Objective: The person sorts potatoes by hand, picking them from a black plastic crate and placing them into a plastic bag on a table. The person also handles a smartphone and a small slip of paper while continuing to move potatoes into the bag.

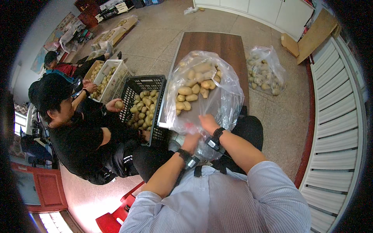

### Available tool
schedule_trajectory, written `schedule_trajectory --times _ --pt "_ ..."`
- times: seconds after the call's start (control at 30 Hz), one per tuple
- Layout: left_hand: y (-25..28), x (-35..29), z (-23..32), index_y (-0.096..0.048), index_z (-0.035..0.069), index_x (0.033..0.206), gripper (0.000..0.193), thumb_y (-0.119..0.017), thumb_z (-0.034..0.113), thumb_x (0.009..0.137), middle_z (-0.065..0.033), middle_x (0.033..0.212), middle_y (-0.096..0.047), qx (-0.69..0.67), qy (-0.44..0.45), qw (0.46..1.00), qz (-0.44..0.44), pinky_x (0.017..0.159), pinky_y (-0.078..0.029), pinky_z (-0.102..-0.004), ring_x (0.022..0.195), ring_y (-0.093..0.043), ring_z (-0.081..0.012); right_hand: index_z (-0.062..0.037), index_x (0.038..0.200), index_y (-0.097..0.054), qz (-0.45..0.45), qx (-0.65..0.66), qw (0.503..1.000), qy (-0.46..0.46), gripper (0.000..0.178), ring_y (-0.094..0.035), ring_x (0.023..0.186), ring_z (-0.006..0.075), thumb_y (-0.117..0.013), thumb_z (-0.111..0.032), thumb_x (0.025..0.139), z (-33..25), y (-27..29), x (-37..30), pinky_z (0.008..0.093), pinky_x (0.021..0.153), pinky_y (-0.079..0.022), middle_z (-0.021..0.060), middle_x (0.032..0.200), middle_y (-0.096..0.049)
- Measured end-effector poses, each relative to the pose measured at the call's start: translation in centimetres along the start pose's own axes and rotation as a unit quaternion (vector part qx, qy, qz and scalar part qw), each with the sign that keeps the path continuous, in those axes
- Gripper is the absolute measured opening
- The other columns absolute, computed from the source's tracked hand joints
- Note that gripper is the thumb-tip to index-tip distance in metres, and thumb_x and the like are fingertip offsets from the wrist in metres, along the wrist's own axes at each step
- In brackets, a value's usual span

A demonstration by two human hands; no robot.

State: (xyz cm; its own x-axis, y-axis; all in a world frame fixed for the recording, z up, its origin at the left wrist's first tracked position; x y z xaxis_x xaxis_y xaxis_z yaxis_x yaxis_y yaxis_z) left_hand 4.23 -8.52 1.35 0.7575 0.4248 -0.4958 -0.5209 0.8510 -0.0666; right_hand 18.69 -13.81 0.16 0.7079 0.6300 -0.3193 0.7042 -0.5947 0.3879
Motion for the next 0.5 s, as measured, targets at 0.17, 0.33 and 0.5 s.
schedule_trajectory --times 0.17,0.33,0.5 --pt "2.2 1.4 -0.9 -0.064 0.0 0.093 0.023 -0.059 0.02 0.084 -0.005 0.083 -0.062 -0.079 -0.033 0.991 0.098 0.066 -0.045 -0.0331 0.074 -0.056 -0.0168 0.0 0.086 -0.067 0.021 -0.204 0.974 0.097 0.029 -0.063 0.078 0.0427 -0.048 -0.02 0.094 -0.4 -0.7 -1.0 0.0503 0.071 -0.049 0.0227 0.082 -0.066" --pt "2.9 2.1 -0.4 -0.064 0.002 0.084 0.024 -0.059 0.024 0.081 -0.0071 0.076 -0.062 -0.266 -0.027 0.945 0.188 0.06 -0.046 -0.036 0.065 -0.058 -0.0192 -0.0036 0.082 -0.067 0.026 -0.382 0.883 0.272 0.017 -0.064 0.073 0.0399 -0.053 -0.013 0.082 1.7 -1.7 -1.6 0.0496 0.065 -0.05 0.0221 0.078 -0.065" --pt "5.5 2.4 -1.0 -0.064 -0.002 0.078 0.032 -0.057 0.029 0.082 -0.0111 0.076 -0.063 -0.246 0.063 0.938 0.235 0.062 -0.047 -0.0382 0.067 -0.059 -0.0203 -0.0008 0.093 -0.067 -0.069 -0.387 0.891 0.226 0.028 -0.064 0.081 0.0407 -0.047 -0.021 0.094 0.9 -2.7 -4.3 0.049 0.074 -0.05 0.0248 0.084 -0.064"
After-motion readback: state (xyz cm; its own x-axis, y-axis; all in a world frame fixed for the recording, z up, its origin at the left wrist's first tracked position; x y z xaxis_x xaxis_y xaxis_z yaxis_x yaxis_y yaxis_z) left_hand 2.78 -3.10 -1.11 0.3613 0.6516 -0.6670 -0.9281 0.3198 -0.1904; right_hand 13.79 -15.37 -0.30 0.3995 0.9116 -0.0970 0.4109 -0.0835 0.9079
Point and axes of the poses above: each hand's wrist, its own x-axis towards the middle knuckle, its own y-axis out of the back of the hand, z = x × y, the point moved 4 cm from there along x, towards the middle knuckle
